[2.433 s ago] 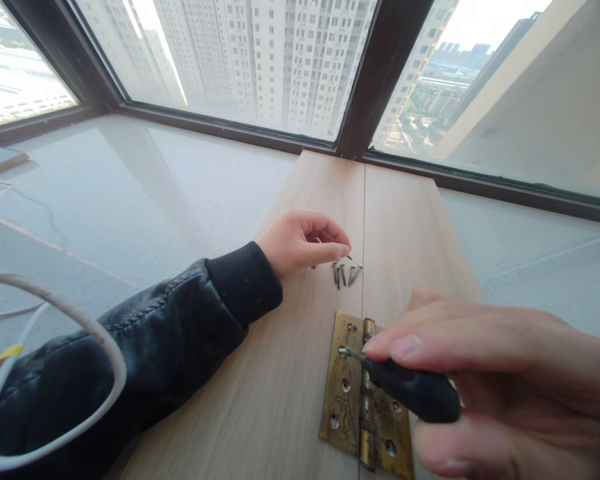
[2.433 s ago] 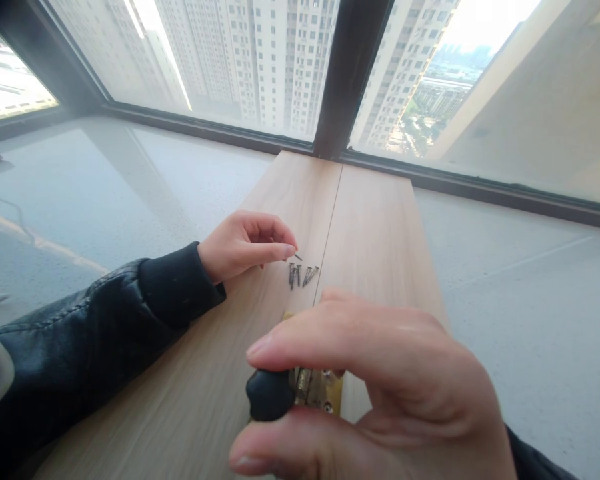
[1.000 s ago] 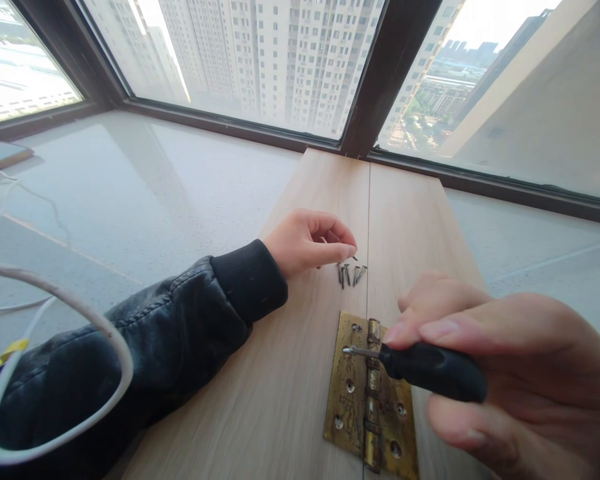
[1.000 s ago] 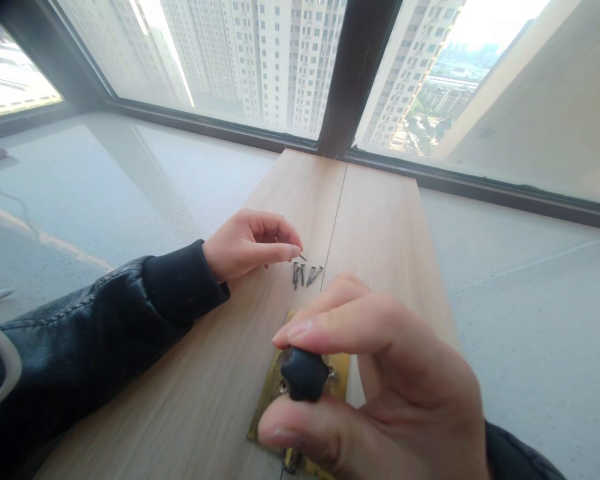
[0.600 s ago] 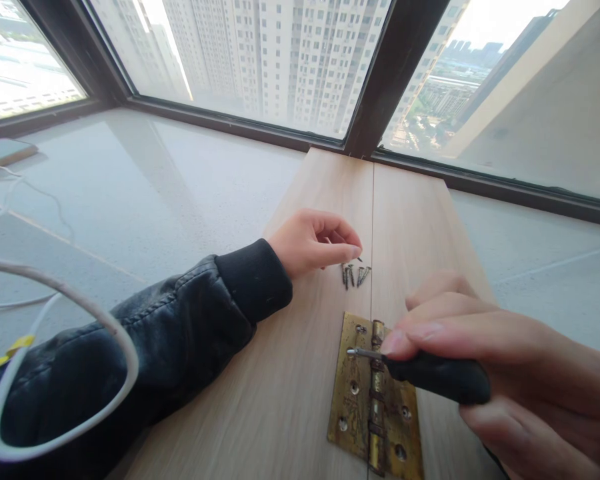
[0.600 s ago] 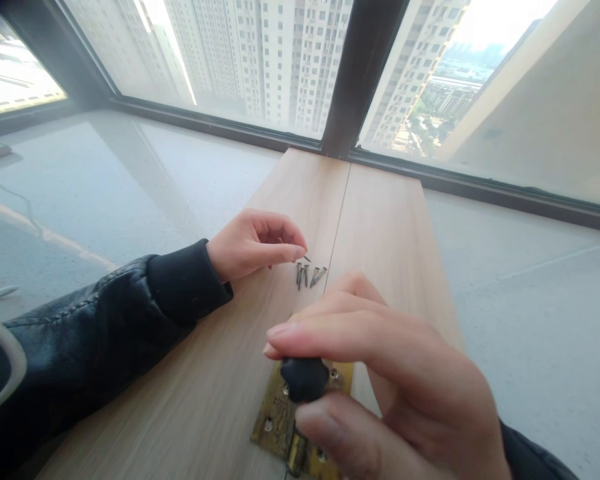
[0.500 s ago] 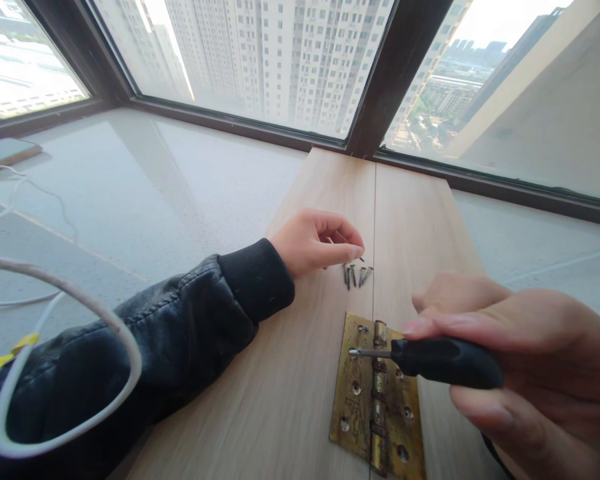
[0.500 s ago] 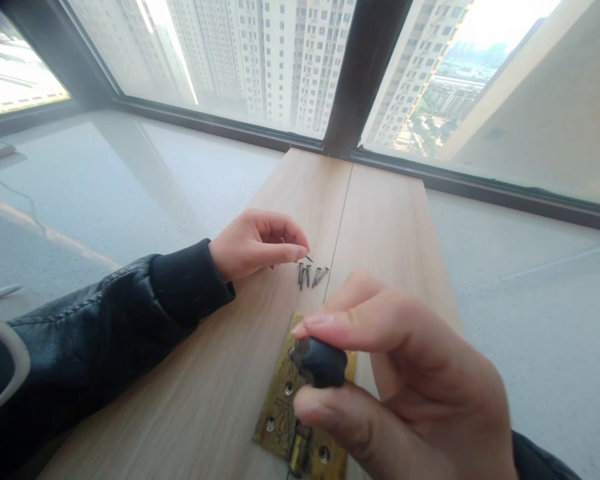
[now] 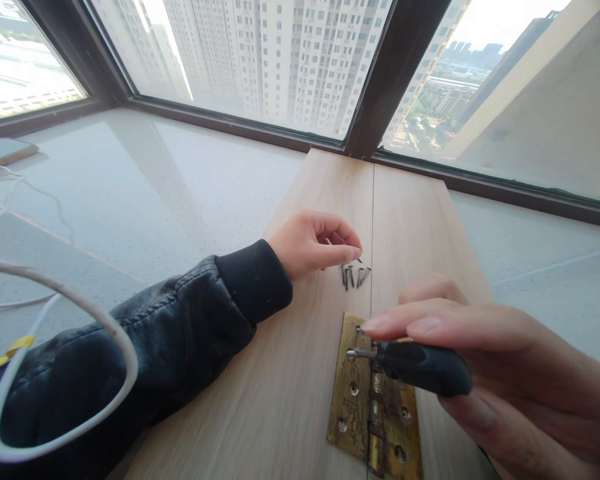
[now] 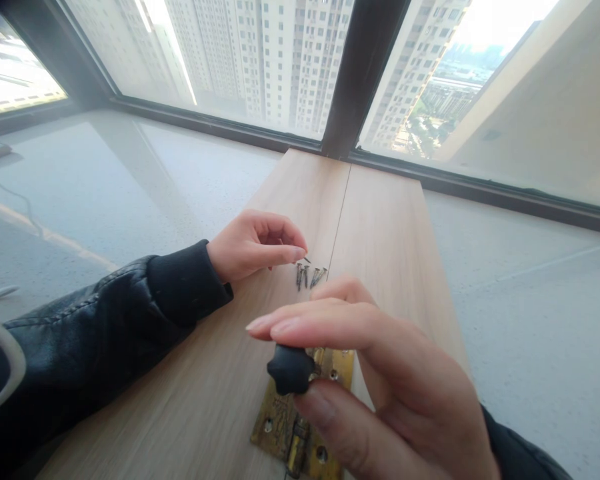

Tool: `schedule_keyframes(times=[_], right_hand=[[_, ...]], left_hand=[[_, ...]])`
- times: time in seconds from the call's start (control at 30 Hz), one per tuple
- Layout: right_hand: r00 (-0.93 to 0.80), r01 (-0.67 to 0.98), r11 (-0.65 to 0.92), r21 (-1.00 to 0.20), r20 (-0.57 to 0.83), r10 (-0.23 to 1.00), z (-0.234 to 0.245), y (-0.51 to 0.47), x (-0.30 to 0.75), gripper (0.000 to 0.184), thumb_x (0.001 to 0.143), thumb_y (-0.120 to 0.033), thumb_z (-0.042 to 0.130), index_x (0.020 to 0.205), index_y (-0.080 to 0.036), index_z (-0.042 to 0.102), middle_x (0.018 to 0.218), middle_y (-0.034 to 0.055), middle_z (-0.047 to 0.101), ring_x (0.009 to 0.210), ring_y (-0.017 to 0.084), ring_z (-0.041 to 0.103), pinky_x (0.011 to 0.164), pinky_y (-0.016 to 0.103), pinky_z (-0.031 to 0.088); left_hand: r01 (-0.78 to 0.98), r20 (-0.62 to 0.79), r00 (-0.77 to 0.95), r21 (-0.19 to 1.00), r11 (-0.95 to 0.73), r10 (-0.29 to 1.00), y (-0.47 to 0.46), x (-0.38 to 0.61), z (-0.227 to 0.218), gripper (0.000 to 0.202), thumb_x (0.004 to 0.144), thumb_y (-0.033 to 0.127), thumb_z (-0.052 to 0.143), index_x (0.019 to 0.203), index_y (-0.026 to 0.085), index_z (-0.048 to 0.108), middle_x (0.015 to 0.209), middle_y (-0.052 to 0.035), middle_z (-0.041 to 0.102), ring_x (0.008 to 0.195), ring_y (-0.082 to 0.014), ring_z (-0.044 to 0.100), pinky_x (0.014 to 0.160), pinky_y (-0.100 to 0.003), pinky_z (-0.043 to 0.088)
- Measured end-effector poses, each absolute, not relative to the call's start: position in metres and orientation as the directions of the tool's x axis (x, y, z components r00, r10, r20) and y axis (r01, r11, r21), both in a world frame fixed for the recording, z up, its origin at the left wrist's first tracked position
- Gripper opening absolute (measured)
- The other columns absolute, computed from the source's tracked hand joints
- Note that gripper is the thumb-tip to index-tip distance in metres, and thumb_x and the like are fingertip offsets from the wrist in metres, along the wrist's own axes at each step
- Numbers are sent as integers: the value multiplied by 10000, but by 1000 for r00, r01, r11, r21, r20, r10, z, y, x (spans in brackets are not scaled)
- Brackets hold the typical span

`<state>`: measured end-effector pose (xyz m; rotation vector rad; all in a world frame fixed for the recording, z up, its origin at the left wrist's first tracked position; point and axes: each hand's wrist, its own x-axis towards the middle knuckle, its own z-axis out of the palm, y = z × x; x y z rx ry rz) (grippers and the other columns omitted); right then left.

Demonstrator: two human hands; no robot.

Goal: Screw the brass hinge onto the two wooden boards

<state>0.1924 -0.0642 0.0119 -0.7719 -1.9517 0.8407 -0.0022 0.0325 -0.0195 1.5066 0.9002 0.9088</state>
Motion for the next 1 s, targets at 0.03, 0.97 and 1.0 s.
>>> schedule_keyframes(times=[0.03, 0.97, 1.0], right_hand=[[-441, 170, 583, -794, 468, 766, 12, -64, 191, 207, 925, -344, 611, 1110, -263, 654, 931, 60, 687, 911, 214, 641, 733, 297, 587], [-423, 207, 603, -771, 485, 766, 10, -63, 195, 199, 892, -371, 662, 1080, -312, 633, 879, 9, 666, 854, 175, 640, 751, 303, 569], [-387, 192, 589, -785, 491, 781, 10, -63, 193, 197, 865, -376, 695, 1039, -311, 630, 843, -1, 658, 804, 163, 638, 741, 294, 566]], left_hand=[[64, 70, 416, 992, -106, 907, 32, -2, -19, 104, 735, 176, 683, 783, 87, 658, 631, 6, 610, 522, -50, 495, 466, -173, 398], [70, 64, 412, 992, -101, 909, 32, -2, -19, 98, 728, 183, 686, 773, 102, 654, 629, 11, 605, 524, -54, 496, 476, -179, 396], [67, 64, 411, 993, -101, 909, 32, -2, -19, 99, 729, 182, 685, 775, 101, 654, 630, 10, 606, 524, -53, 496, 476, -178, 397]])
